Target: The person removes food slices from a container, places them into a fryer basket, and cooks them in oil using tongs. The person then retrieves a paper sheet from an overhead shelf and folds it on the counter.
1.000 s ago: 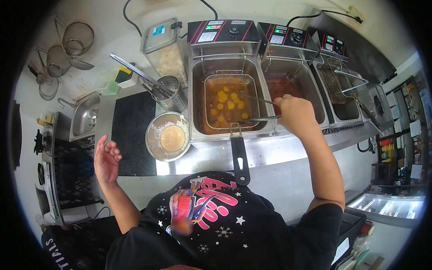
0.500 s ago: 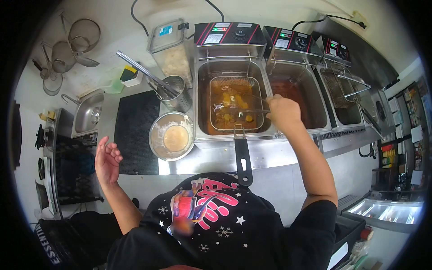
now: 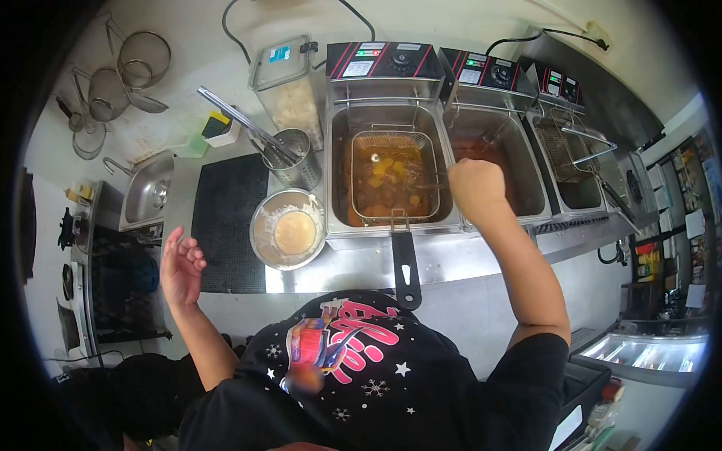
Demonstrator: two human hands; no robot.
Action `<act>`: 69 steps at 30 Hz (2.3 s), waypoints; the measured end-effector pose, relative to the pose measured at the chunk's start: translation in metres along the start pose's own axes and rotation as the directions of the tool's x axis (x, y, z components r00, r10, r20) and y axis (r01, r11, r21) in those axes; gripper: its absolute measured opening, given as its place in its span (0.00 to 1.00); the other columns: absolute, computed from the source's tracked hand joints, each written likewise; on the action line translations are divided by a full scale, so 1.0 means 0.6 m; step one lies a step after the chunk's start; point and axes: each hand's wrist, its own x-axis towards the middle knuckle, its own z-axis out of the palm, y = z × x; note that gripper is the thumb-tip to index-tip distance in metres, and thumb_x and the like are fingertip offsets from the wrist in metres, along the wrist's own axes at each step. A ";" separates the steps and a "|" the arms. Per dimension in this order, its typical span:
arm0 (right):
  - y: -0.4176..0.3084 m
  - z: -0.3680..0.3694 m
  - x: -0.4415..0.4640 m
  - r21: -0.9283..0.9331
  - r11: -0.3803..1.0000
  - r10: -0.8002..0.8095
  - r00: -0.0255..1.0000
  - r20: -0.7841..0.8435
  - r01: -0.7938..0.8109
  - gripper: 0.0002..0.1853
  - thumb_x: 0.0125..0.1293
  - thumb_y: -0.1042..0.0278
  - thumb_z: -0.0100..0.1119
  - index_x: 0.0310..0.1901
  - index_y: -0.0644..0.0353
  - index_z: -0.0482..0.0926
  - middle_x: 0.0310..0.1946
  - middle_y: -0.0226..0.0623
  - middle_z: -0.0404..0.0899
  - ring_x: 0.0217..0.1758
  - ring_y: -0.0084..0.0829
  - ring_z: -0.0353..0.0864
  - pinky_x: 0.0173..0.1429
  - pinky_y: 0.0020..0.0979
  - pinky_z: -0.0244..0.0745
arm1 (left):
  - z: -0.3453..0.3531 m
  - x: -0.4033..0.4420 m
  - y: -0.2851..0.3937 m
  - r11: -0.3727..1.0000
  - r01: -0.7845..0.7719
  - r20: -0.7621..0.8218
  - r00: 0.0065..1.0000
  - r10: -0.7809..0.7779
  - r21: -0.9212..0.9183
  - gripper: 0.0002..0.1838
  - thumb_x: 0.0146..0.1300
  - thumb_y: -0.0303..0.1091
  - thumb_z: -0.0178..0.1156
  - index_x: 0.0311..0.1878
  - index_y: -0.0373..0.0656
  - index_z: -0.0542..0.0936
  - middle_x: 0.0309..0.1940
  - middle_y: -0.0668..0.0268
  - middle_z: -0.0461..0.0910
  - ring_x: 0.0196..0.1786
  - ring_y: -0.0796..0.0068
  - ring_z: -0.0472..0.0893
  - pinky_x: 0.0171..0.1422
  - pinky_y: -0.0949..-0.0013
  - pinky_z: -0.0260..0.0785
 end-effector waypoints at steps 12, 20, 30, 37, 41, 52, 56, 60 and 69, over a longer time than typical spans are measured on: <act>0.005 0.005 0.007 -0.075 0.990 -0.121 0.992 -0.034 0.119 0.05 0.52 0.70 0.57 0.31 0.53 0.81 0.30 0.35 0.81 0.32 0.34 0.83 0.33 0.32 0.77 | -0.004 0.004 -0.004 1.000 0.005 0.040 0.999 -0.005 -0.007 0.17 0.70 0.38 0.47 0.56 0.37 0.68 0.36 0.59 0.78 0.32 0.74 0.79 0.32 0.74 0.76; 0.016 -0.009 0.009 -0.010 1.000 -0.001 0.999 -0.048 0.001 0.05 0.51 0.71 0.57 0.29 0.54 0.82 0.30 0.38 0.82 0.33 0.36 0.84 0.33 0.33 0.78 | 0.005 0.002 -0.013 0.998 0.058 0.073 0.996 -0.058 0.000 0.16 0.69 0.38 0.48 0.55 0.38 0.68 0.35 0.59 0.78 0.31 0.74 0.79 0.31 0.74 0.76; -0.010 0.005 -0.001 0.080 0.995 0.060 0.998 0.019 -0.061 0.06 0.53 0.70 0.56 0.29 0.55 0.83 0.29 0.38 0.82 0.32 0.38 0.84 0.34 0.34 0.78 | 0.031 0.004 -0.044 0.984 0.179 0.131 0.975 -0.177 -0.011 0.15 0.69 0.37 0.48 0.53 0.38 0.70 0.34 0.59 0.78 0.29 0.73 0.79 0.28 0.74 0.75; -0.003 -0.098 -0.087 0.284 0.904 0.305 0.947 0.099 -0.321 0.19 0.46 0.66 0.65 0.44 0.55 0.80 0.36 0.39 0.79 0.40 0.42 0.79 0.44 0.39 0.74 | 0.122 -0.027 -0.116 0.774 0.522 0.434 0.641 -0.633 0.358 0.15 0.68 0.38 0.51 0.54 0.43 0.72 0.35 0.63 0.79 0.28 0.79 0.78 0.26 0.76 0.73; -0.021 -0.104 -0.135 0.295 0.865 0.397 0.913 0.090 -0.406 0.22 0.48 0.66 0.66 0.48 0.56 0.78 0.38 0.40 0.78 0.41 0.43 0.79 0.44 0.39 0.73 | 0.204 -0.051 -0.182 0.604 0.564 0.584 0.246 -0.774 0.563 0.18 0.71 0.41 0.46 0.58 0.44 0.67 0.41 0.58 0.77 0.36 0.74 0.79 0.35 0.72 0.75; -0.008 -0.020 -0.161 0.482 0.845 0.317 0.943 -0.099 -0.233 0.22 0.52 0.63 0.64 0.48 0.62 0.74 0.36 0.43 0.76 0.38 0.45 0.79 0.40 0.40 0.74 | 0.382 -0.125 -0.297 0.374 0.926 0.695 0.233 -0.680 0.055 0.20 0.69 0.43 0.48 0.60 0.44 0.63 0.50 0.51 0.75 0.56 0.56 0.75 0.53 0.51 0.72; 0.046 -0.010 -0.150 0.531 0.834 0.238 0.966 -0.100 -0.150 0.23 0.52 0.65 0.65 0.50 0.63 0.74 0.37 0.44 0.77 0.38 0.46 0.78 0.41 0.40 0.72 | 0.410 -0.111 -0.340 0.453 0.862 0.434 0.505 -0.746 -0.226 0.14 0.65 0.34 0.52 0.51 0.42 0.68 0.36 0.62 0.75 0.36 0.68 0.76 0.41 0.64 0.73; 0.107 -0.002 -0.145 0.558 0.826 0.185 0.973 -0.138 -0.078 0.24 0.52 0.64 0.65 0.50 0.62 0.75 0.36 0.42 0.77 0.38 0.45 0.78 0.42 0.40 0.72 | 0.401 -0.158 -0.275 0.471 0.836 0.417 0.548 -0.725 -0.280 0.09 0.66 0.35 0.48 0.46 0.42 0.67 0.30 0.63 0.72 0.26 0.73 0.70 0.30 0.70 0.68; 0.170 0.003 -0.106 0.511 0.853 0.067 0.950 -0.304 0.104 0.20 0.50 0.65 0.66 0.46 0.57 0.77 0.35 0.41 0.77 0.37 0.43 0.80 0.40 0.40 0.74 | 0.451 -0.149 -0.284 0.576 0.784 0.180 0.616 -0.767 -0.229 0.08 0.66 0.34 0.46 0.45 0.42 0.64 0.29 0.63 0.72 0.25 0.76 0.70 0.23 0.77 0.64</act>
